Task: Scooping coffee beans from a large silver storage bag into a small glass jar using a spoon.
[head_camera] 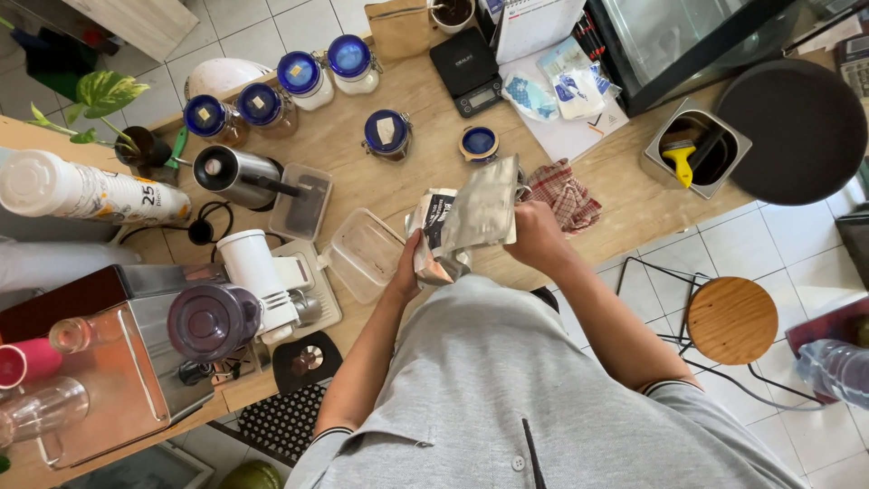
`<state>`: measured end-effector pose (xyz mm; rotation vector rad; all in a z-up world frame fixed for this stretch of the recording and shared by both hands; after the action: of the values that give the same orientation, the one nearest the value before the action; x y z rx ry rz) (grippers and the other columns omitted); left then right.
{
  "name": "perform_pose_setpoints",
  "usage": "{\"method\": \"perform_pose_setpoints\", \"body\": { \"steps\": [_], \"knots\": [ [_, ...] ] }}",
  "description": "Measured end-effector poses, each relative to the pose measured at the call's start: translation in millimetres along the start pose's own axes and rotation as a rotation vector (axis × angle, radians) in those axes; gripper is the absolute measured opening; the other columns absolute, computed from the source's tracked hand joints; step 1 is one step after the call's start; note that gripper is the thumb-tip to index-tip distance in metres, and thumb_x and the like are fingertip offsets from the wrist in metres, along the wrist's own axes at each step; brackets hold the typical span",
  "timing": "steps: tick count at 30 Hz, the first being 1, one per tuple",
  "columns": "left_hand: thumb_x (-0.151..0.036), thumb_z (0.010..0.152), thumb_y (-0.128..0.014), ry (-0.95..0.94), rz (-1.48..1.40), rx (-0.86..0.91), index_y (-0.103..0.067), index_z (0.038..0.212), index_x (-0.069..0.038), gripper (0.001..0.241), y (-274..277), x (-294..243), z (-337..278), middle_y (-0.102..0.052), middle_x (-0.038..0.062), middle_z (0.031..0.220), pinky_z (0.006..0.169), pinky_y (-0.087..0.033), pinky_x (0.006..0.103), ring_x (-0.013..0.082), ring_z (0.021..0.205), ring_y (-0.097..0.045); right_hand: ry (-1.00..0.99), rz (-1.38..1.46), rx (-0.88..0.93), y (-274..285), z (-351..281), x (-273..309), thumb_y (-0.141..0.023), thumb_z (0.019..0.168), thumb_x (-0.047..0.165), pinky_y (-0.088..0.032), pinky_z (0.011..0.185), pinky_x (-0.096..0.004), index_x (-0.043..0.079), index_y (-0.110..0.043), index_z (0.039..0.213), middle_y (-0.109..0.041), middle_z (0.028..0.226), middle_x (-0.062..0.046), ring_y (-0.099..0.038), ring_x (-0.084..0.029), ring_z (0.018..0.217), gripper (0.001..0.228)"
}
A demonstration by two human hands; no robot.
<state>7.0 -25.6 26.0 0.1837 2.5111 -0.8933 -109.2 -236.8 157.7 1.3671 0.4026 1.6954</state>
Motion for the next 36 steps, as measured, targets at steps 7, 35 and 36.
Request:
{"method": "perform_pose_setpoints", "body": {
  "steps": [7,35,36],
  "knots": [
    [-0.059,0.098,-0.038,-0.073,0.091,0.219,-0.048,0.145,-0.006,0.071,16.2,16.1,26.6,-0.063,0.022,0.133,0.101,-0.053,0.0499,0.0358,0.117,-0.064,-0.130,0.106,0.106,-15.6,13.2,64.7,-0.077,0.079,0.012,-0.046,0.058,-0.038,-0.001,-0.067,0.085,-0.069,0.082,-0.020,-0.066,-0.039,0.076,0.017],
    [-0.060,0.091,-0.064,-0.020,-0.207,0.067,-0.062,0.137,-0.014,0.065,-4.7,-1.2,4.6,-0.067,0.008,0.134,0.115,-0.045,0.0405,0.0231,0.123,-0.064,-0.709,0.978,-0.351,47.4,-1.0,-16.3,-0.051,0.110,0.022,-0.039,0.029,-0.021,-0.001,-0.068,0.104,-0.075,0.087,-0.019,-0.046,-0.010,0.028,0.029],
    [-0.060,0.091,-0.064,-0.018,-0.204,0.067,-0.062,0.137,-0.014,0.065,-3.5,-3.7,4.2,-0.067,0.008,0.134,0.115,-0.045,0.0405,0.0231,0.123,-0.064,-0.710,0.979,-0.354,51.1,0.0,-17.1,-0.051,0.110,0.022,-0.039,0.029,-0.021,-0.001,-0.068,0.104,-0.075,0.087,-0.019,-0.046,-0.010,0.028,0.029]
  ]
}}
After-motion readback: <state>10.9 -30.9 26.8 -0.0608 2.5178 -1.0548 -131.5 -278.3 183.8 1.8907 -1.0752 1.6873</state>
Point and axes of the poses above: each hand's wrist, its own z-axis towards the middle knuckle, its own y-axis out of the back of the hand, x = y × z, the point moved 3 cm from there along z, towards the middle knuckle
